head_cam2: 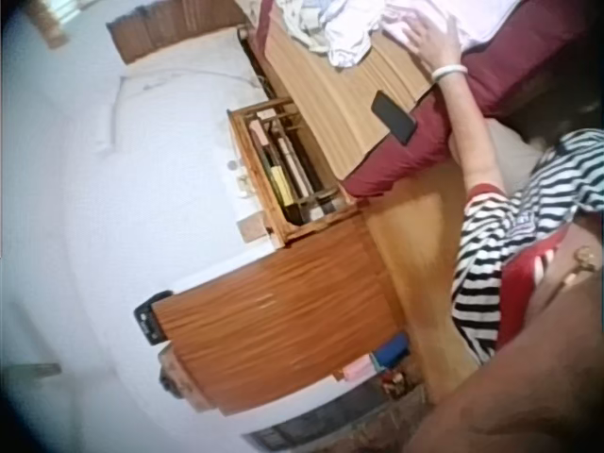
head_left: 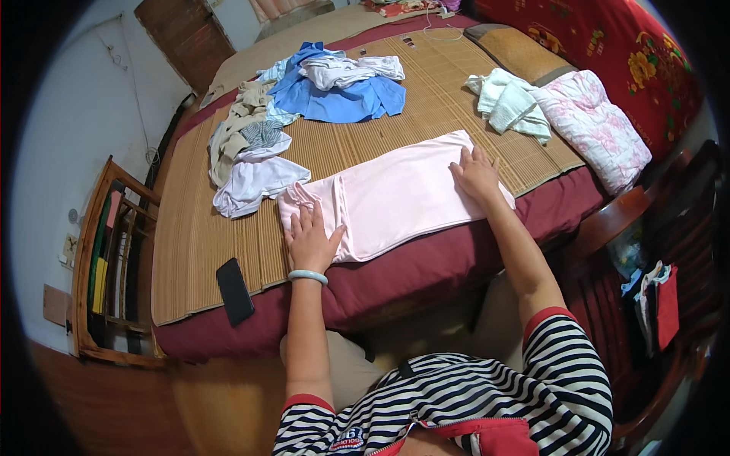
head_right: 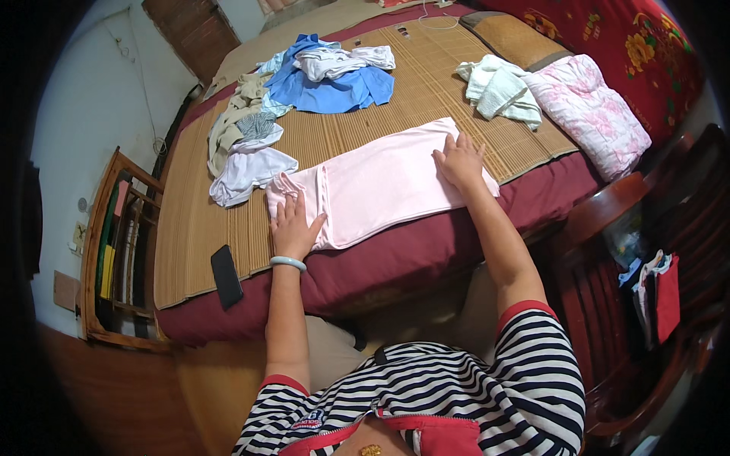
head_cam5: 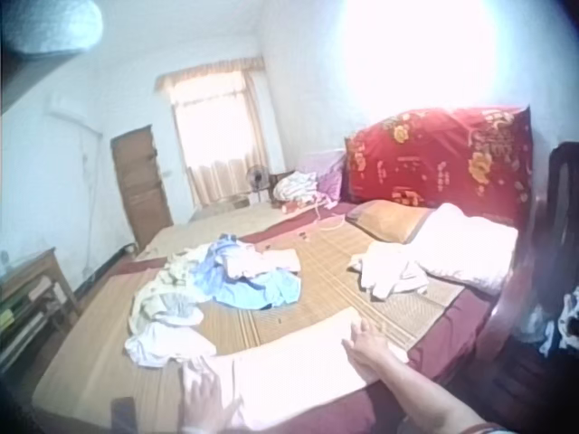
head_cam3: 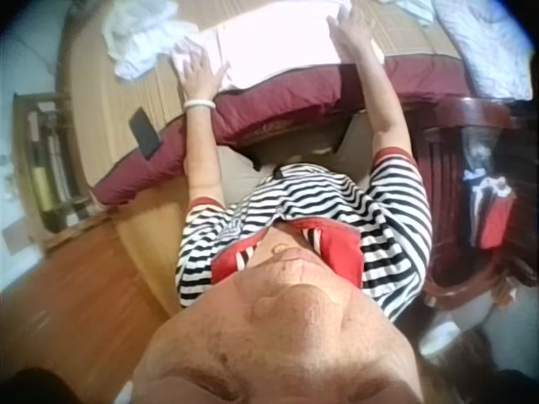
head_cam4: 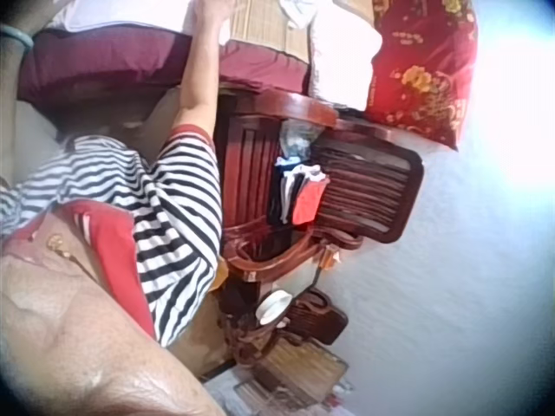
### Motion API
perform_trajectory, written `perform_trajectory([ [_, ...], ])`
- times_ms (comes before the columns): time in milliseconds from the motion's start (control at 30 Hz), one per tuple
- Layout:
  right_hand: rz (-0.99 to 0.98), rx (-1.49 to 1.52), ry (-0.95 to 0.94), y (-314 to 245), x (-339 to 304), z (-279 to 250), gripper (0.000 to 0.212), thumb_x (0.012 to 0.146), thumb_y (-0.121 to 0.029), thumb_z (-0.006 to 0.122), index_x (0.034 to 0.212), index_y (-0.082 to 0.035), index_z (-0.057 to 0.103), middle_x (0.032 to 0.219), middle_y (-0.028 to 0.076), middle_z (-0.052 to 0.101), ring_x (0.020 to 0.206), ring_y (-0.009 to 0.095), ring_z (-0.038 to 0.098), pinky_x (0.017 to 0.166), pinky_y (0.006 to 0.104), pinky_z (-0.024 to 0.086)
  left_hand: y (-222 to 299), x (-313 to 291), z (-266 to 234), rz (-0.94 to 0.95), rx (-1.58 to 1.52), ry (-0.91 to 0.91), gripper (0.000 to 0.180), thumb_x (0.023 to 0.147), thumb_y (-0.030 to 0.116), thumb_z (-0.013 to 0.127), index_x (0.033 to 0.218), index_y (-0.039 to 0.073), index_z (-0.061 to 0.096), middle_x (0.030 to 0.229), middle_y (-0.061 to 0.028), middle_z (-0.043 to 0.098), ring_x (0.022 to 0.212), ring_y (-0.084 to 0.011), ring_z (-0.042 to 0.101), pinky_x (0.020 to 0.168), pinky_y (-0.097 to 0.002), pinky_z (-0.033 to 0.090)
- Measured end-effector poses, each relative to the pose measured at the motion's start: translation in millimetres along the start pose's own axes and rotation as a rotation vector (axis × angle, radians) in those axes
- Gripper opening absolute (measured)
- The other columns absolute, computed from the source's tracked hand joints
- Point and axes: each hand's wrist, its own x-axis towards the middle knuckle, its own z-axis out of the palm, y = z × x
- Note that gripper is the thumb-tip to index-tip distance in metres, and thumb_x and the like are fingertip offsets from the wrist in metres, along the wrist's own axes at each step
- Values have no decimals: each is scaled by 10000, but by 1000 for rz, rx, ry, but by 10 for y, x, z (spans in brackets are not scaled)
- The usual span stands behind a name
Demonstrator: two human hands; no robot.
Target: The recorder folds pieces of laundry on a bed and stacks them on a nearby chair.
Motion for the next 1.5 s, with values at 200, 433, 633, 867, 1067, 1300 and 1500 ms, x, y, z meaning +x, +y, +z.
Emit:
perform_trajectory([
  [200, -371, 70, -72, -753, -518, -97, 645, 949, -469, 511, 1433, -47, 454, 1521, 214, 383, 1451, 352, 306, 1129, 656, 218, 312, -42, -79, 37, -18, 65, 802, 902, 554, 580, 1520, 96, 355, 1592, -219, 262, 1464, -419, 235, 1154, -600, 198],
  [433, -602, 118, -148, -902, -696, 75, 697, 933, -532, 524, 1490, -127, 417, 1557, 192, 348, 1465, 325, 301, 1165, 589, 203, 883, -65, 59, 406, -70, 173, 739, 928, 555, 539, 1495, 102, 405, 1568, -199, 326, 1469, -338, 274, 1182, -546, 184],
  [633, -315, 81, -159, -464, -439, -137, 709, 959, -543, 454, 1502, -93, 390, 1580, 201, 306, 1491, 313, 245, 1195, 539, 151, 807, -58, 178, 443, -58, -24, 764, 956, 611, 452, 1526, 112, 353, 1577, -218, 298, 1477, -344, 266, 1182, -510, 228],
  [867, -214, 9, -30, 50, -317, -40, 690, 960, -528, 468, 1480, -76, 418, 1547, 216, 363, 1468, 329, 293, 1177, 560, 174, 654, -8, 193, 365, 6, -92, 798, 943, 653, 415, 1542, 134, 332, 1611, -198, 238, 1501, -349, 196, 1197, -503, 160],
  [1067, -217, 37, -29, -206, -452, -175, 664, 949, -494, 506, 1439, -49, 453, 1511, 231, 394, 1441, 344, 329, 1137, 639, 199, 658, -13, 153, 384, 13, -105, 787, 954, 620, 428, 1546, 113, 314, 1609, -214, 226, 1500, -366, 191, 1196, -498, 178],
  [1300, -597, 177, -188, -814, -605, 13, 633, 936, -443, 538, 1456, -96, 441, 1538, 196, 364, 1458, 334, 305, 1153, 618, 204, 976, 151, 241, 370, -19, -76, 770, 944, 620, 447, 1543, 148, 336, 1609, -173, 257, 1497, -358, 202, 1185, -554, 171],
  [1500, -410, 144, -103, -624, -227, 50, 704, 953, -525, 473, 1483, -67, 402, 1567, 190, 330, 1477, 320, 273, 1181, 569, 179, 922, 280, 231, 297, -53, -79, 760, 953, 595, 454, 1546, 136, 327, 1611, -201, 236, 1494, -381, 199, 1188, -544, 164],
])
